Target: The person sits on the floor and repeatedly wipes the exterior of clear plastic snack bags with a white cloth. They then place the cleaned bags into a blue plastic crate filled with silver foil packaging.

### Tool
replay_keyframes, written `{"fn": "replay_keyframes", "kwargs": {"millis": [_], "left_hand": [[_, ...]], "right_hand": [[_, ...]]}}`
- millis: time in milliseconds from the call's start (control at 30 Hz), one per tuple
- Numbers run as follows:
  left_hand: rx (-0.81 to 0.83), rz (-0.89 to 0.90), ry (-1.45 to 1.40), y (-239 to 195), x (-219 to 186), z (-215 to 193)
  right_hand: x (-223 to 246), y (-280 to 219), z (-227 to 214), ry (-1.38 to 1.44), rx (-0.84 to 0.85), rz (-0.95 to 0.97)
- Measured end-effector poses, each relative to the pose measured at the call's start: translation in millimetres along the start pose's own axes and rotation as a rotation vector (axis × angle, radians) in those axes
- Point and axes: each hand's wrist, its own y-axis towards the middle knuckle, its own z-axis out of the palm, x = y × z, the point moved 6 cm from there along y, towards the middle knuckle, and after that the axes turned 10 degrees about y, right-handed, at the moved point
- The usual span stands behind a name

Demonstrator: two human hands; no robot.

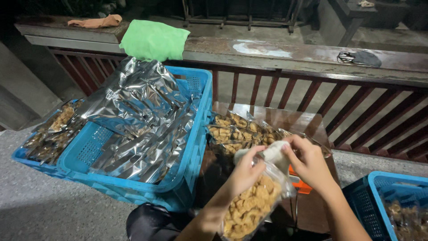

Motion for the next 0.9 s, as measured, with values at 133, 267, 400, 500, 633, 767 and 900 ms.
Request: {"fn": "replay_keyframes", "kwargs": {"millis": [133,267,400,500,633,767,900], "left_hand": [[-0.074,0.048,-0.119,13.5,14.6,-11.7],[-0.022,0.015,-0.131,10.9,2.1,-19.0],[-0.051,0.006,0.07,2.5,-14.0,-27.3],[-0.149,0.053,0.196,3.0,-7.5,-35.5],[-0.193,0.008,0.237,4.3,15.5,-42.7],[-0.287,-0.047,0.369,-2.8,16.9,-40.7],[-0.277,-0.039,0.454,-9.2,5.8,-30.1]], "right_hand": [[-40.1,-11.0,9.1,0.541,0.178,0.186],[-63.9,-26.4,23.3,0.693,0.277,0.169],[-100.0,-39.7,35.4,0.622,0.54,0.295],[-139.3,-56.1,34.5,0.46,0.608,0.48],[-163.3,-65.7,14.6,0.726,0.262,0.537],[-154.3,-87.8,7.8,0.965,-0.117,0.693],[-94.3,-92.1,58.0,0.221,0.535,0.359]]}}
